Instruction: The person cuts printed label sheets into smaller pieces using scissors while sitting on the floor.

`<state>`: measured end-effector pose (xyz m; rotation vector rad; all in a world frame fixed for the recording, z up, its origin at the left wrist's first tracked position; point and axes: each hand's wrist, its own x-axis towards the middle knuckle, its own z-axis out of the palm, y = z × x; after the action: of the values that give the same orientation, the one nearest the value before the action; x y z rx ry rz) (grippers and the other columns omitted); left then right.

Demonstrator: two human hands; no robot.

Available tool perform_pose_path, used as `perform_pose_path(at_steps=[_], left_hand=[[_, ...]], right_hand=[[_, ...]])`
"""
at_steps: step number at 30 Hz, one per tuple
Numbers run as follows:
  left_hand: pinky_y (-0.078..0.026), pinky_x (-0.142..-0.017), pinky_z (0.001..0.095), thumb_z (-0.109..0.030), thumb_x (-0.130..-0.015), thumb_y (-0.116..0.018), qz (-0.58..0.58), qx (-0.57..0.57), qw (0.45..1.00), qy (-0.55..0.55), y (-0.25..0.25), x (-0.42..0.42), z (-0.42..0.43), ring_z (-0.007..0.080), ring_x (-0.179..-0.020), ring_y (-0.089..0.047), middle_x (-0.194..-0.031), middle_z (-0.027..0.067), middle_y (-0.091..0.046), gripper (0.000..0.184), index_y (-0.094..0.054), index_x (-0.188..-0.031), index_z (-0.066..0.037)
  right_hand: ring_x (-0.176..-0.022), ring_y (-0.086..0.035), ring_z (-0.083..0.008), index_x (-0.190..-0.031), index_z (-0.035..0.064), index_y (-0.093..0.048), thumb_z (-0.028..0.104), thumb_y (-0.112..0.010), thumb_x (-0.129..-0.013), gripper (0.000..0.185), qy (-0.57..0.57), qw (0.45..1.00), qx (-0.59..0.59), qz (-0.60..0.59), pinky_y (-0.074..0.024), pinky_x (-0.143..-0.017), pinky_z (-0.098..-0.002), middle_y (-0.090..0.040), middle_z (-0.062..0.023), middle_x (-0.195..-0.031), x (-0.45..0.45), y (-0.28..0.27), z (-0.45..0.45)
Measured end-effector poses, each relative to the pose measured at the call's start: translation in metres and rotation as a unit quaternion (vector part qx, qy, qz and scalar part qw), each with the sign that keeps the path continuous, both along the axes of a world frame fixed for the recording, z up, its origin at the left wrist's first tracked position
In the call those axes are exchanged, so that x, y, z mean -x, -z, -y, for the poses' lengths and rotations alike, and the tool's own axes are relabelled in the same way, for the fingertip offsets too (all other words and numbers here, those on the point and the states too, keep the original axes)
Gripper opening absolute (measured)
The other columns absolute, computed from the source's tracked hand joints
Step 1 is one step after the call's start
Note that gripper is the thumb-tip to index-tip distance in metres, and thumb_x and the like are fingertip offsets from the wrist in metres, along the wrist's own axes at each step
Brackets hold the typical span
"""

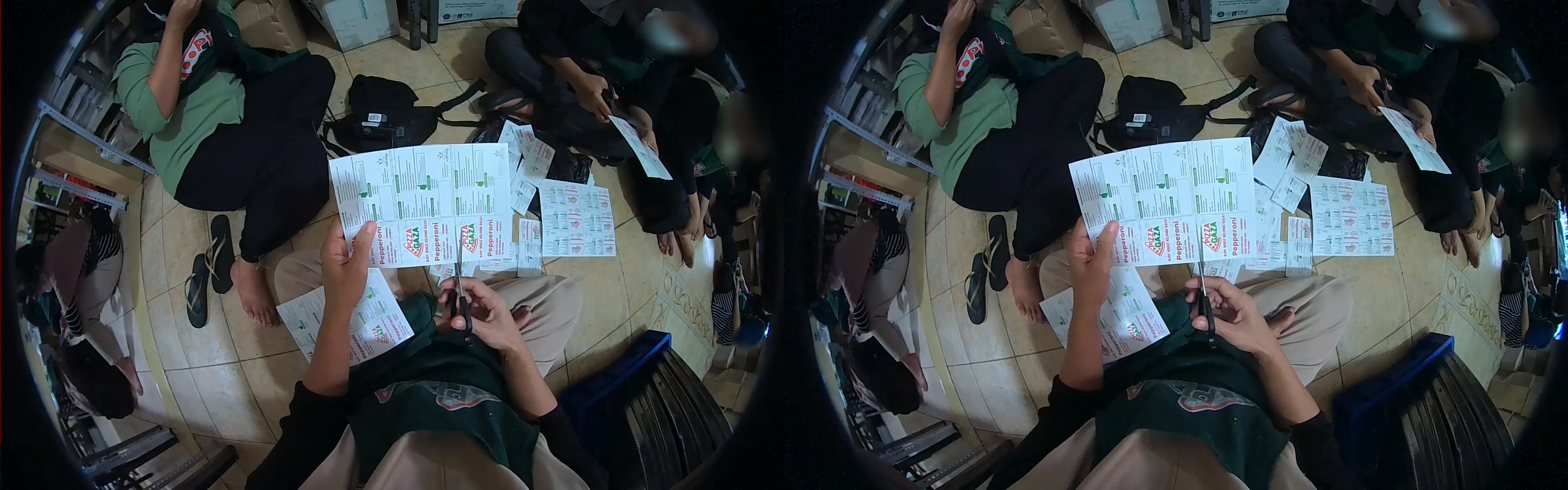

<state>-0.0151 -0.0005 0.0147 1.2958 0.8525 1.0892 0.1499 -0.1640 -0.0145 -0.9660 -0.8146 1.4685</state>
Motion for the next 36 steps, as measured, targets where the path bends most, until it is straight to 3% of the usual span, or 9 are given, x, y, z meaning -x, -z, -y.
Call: perform_pose_path(at_steps=[13,23,36], left_hand=[[-0.047,-0.073,0.0223,-0.013,-0.091,-0.055,-0.006,0.005,1.0,-0.011,0.005,-0.003,0.002,0.0069,-0.083,-0.058,-0.097,0.0066,-0.063,0.023,-0.053,-0.109,0.001],[-0.048,-0.071,0.0219,-0.013,-0.091,-0.055,-0.005,0.036,0.999,0.011,0.037,-0.005,-0.004,0.007,-0.082,-0.059,-0.097,0.0074,-0.064,0.024,-0.054,-0.11,0.002],[-0.048,-0.071,0.0222,-0.013,-0.091,-0.053,-0.008,0.028,0.999,0.043,0.039,-0.006,-0.003,0.0067,-0.084,-0.059,-0.098,0.0082,-0.064,0.023,-0.054,-0.109,0.002]], right_hand=[[-0.084,-0.052,-0.0062,-0.125,0.002,-0.047,0.002,-0.069,-0.079,0.051,0.031,0.999,0.017,0.03,-0.0437,-0.075,-0.0204,-0.055,-0.0032,-0.1,0.001,0.008,0.002],[-0.078,-0.05,-0.0045,-0.125,0.0022,-0.049,0.004,-0.068,-0.079,0.05,0.054,0.995,0.066,0.056,-0.0411,-0.071,-0.018,-0.056,-0.0004,-0.095,-0.003,0.009,0.002],[-0.075,-0.046,-0.0026,-0.124,0.001,-0.049,0.003,-0.069,-0.079,0.049,0.067,0.993,0.062,0.075,-0.039,-0.068,-0.017,-0.055,0.0025,-0.098,-0.007,0.014,-0.003]])
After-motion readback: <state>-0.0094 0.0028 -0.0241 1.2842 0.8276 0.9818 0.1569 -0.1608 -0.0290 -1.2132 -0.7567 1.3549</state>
